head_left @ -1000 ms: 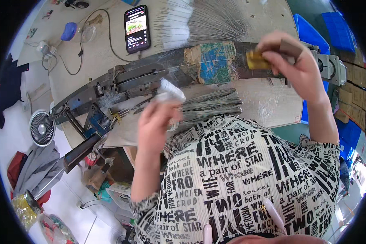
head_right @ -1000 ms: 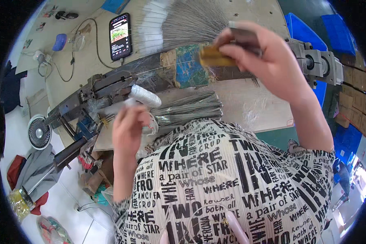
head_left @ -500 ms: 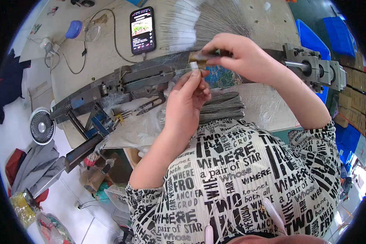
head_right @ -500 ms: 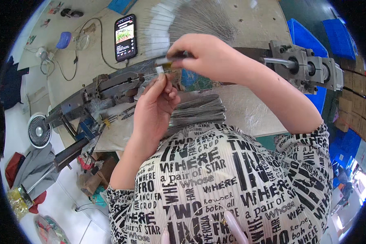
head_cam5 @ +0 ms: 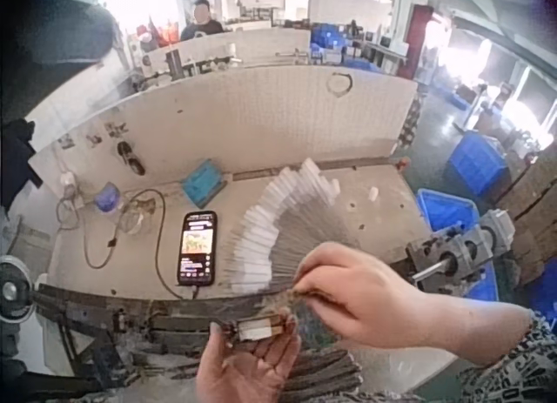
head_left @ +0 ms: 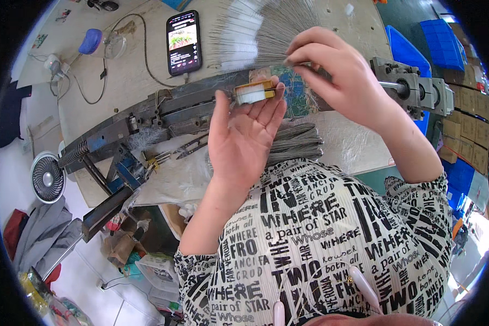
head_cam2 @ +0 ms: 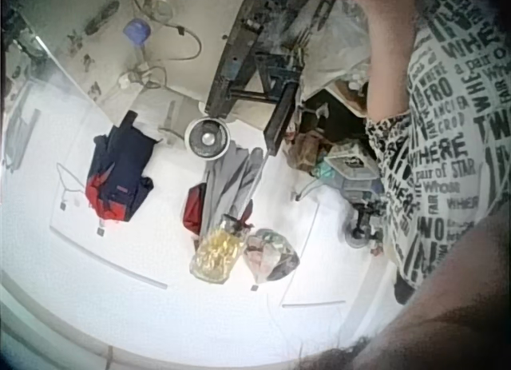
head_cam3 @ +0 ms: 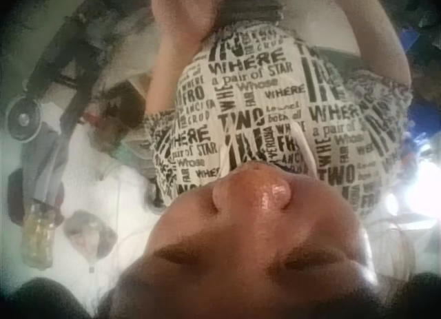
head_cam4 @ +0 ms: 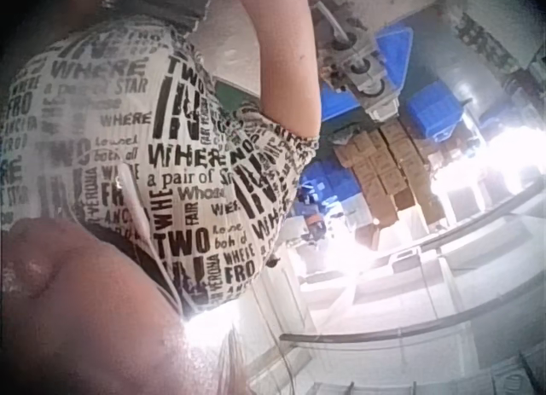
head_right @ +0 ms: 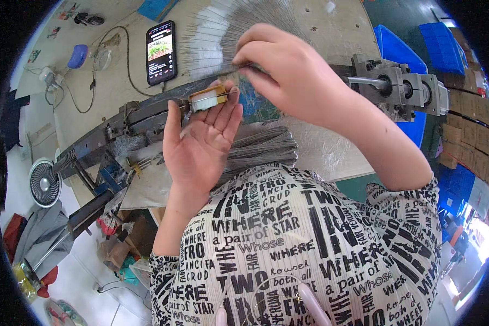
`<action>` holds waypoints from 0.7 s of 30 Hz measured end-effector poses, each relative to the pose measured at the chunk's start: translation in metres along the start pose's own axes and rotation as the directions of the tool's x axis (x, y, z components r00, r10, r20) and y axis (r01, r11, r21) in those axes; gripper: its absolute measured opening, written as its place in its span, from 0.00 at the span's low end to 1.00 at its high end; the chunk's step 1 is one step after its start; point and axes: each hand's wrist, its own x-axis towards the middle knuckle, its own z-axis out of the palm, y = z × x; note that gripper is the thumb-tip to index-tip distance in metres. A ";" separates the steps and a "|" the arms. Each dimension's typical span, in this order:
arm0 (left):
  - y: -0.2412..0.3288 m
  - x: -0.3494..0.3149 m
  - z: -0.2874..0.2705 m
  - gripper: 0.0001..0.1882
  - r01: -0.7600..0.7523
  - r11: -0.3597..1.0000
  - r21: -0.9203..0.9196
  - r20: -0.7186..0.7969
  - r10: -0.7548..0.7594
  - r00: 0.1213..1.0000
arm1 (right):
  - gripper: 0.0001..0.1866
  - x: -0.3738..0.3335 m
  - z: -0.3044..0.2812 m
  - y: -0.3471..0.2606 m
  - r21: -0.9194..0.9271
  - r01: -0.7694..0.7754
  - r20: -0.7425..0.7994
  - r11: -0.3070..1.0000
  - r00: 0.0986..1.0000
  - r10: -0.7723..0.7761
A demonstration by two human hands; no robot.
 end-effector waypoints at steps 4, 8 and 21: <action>-0.002 -0.002 0.001 0.36 -0.001 1.000 0.009 -0.005 0.001 1.000 | 0.12 -0.017 0.009 -0.014 -0.355 0.224 -0.102 0.908 0.956 -0.276; -0.003 0.000 0.002 0.37 0.002 1.000 0.026 0.015 -0.002 1.000 | 0.09 -0.016 0.015 -0.008 -0.578 0.256 -0.030 0.775 0.942 -0.334; 0.000 -0.001 0.003 0.37 -0.029 0.998 0.050 -0.037 0.031 0.999 | 0.09 -0.014 0.003 0.000 -0.657 0.302 -0.010 0.690 0.913 -0.409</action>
